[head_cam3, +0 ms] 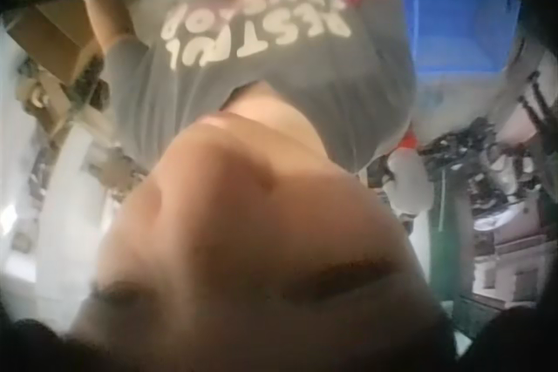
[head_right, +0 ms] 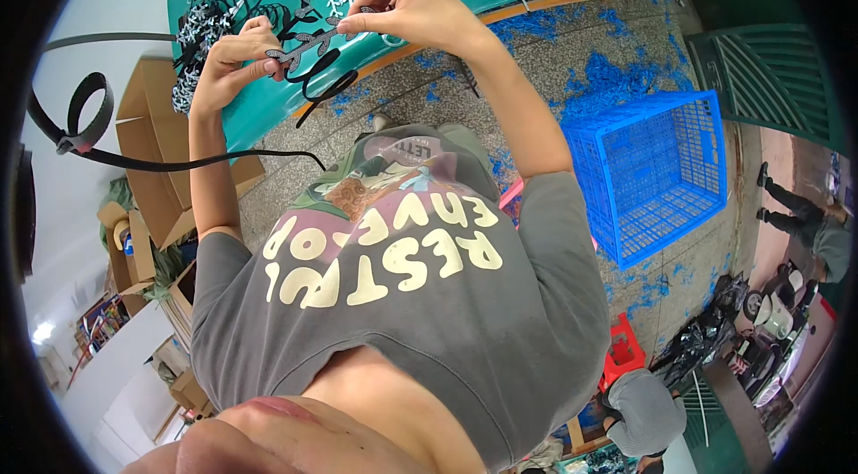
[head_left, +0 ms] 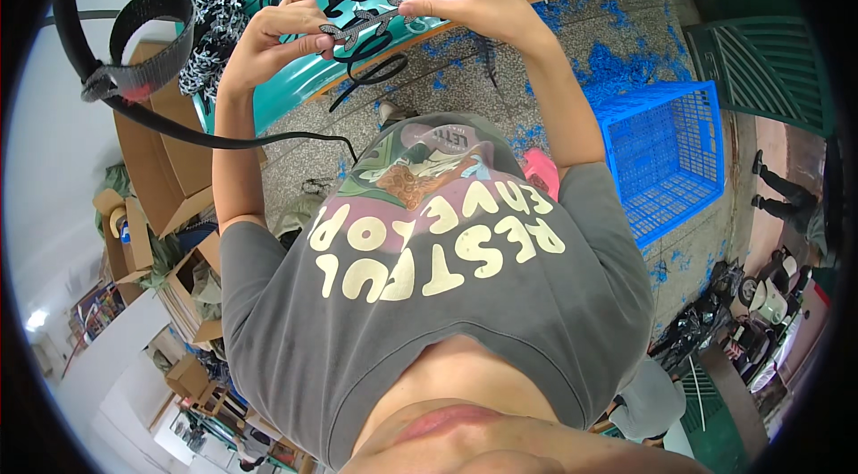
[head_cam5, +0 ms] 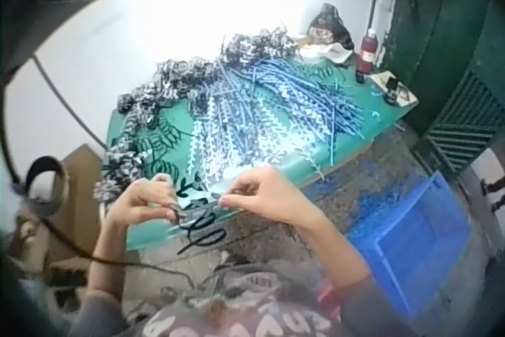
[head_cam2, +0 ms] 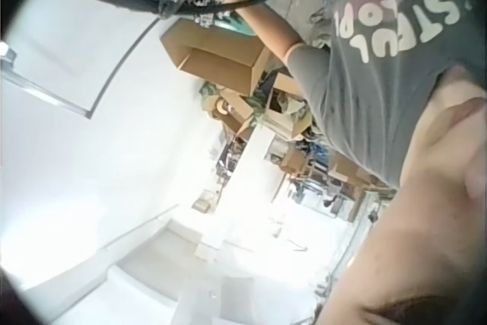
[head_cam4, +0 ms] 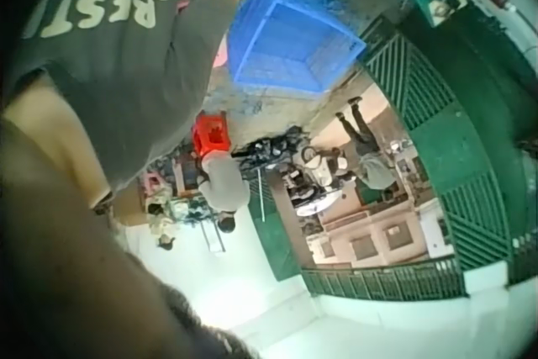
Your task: The person selects patterned plastic strips and straps from a table and weaves them together by hand to assemble interlocking decorative pieces.
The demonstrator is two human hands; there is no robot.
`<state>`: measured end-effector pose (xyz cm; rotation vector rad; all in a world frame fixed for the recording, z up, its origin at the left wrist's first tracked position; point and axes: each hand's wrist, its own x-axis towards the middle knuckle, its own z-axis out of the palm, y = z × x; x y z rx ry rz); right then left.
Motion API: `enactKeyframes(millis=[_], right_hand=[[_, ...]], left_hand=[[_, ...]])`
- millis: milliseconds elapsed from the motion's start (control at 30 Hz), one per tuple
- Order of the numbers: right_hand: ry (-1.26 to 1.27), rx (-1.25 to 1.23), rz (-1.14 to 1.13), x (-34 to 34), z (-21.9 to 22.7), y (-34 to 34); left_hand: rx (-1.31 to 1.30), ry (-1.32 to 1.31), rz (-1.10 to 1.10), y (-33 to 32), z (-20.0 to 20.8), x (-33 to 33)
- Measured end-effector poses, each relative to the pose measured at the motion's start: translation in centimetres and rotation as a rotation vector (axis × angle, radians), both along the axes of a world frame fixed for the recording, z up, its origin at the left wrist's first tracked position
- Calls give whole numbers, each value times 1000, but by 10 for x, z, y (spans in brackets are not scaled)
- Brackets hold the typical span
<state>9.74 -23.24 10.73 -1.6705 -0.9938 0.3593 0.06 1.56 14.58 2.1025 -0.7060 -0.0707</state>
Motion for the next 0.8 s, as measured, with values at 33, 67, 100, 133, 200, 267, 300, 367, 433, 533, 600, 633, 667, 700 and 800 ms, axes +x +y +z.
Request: enactKeyframes(millis=[33, 67, 100, 133, 200, 267, 300, 367, 433, 533, 600, 633, 667, 700, 800], right_hand=[[25, 15, 16, -1, 0, 2], [51, 30, 32, -1, 0, 3], [51, 30, 31, -1, 0, 4], [44, 9, 40, -1, 0, 5], [38, -11, 48, -1, 0, 7], [63, -18, 86, -2, 2, 9], [62, -17, 86, -2, 4, 10], [135, -49, 139, -2, 7, 12], [149, -31, 138, 1, -6, 16], [154, -22, 168, 1, -17, 22], [143, -32, 186, 1, -20, 24], [121, -86, 195, 1, -21, 25], [99, -140, 203, 1, -22, 26], [98, -140, 201, -1, -25, 26], [214, -11, 179, -6, -29, 25]], left_hand=[[-25, 8, -9, 0, 0, -1], [-26, 8, -10, 0, 0, -1], [-46, 18, -24, 1, 0, -1], [-66, 29, -39, 1, 1, -1], [-94, 30, -57, 0, 1, -2], [-122, 31, -73, -1, 2, -2], [-137, 37, -84, 0, 2, -2], [-151, 42, -91, 0, 1, -4], [-181, 70, -130, -2, -2, 1], [-198, 84, -125, -4, -7, 3], [-204, 107, -101, -2, -12, 1], [-211, 130, -78, -1, -14, 0], [-210, 129, -79, 1, -18, -1], [-219, 143, -72, 3, -22, -2], [-248, 188, -79, 5, -23, -3]])
